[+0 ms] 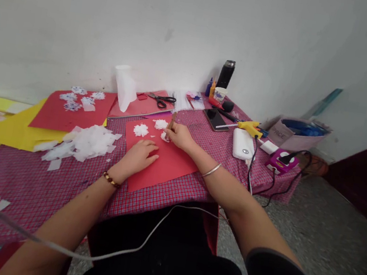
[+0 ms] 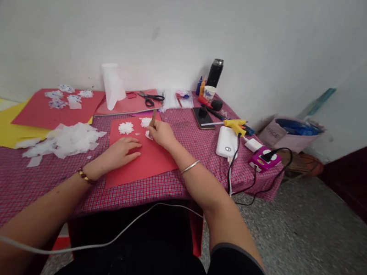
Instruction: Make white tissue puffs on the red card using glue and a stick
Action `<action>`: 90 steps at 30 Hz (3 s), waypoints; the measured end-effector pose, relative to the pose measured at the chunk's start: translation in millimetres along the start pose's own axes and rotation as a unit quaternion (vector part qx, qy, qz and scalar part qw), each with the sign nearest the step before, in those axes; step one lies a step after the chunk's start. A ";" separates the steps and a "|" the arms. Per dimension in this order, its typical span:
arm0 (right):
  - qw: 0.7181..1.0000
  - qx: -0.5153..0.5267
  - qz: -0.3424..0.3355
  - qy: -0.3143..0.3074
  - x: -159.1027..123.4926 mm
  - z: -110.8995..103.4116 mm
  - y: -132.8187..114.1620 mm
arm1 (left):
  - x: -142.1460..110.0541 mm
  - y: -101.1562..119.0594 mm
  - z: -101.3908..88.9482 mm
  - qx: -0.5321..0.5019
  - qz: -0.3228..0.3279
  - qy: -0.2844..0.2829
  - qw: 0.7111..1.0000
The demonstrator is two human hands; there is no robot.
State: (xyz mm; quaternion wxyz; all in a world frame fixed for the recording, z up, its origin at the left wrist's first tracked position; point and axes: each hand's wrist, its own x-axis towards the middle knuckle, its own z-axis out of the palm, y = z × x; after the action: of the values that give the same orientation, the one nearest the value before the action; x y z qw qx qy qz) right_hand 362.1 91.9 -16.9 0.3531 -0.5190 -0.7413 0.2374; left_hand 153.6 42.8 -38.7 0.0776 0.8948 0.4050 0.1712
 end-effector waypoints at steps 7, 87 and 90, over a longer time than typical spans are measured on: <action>1.000 0.005 0.017 0.015 1.8 4.6 -1.0 | -4.9 10.7 2.2 0.035 0.010 -0.019 0.999; 0.894 0.373 0.127 -0.213 -13.8 13.4 -10.3 | -57.2 -66.3 -112.3 0.067 -0.234 -0.061 0.968; 0.892 0.375 0.124 -0.218 -13.2 14.3 -9.4 | -55.2 -65.4 -98.7 0.080 -0.250 -0.060 0.963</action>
State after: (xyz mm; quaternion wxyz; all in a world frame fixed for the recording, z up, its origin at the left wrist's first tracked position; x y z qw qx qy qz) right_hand 348.3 76.4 -22.9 0.3188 -0.3711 -0.5849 0.6470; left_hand 37.6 44.5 21.4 0.0697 0.7770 0.6228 0.0597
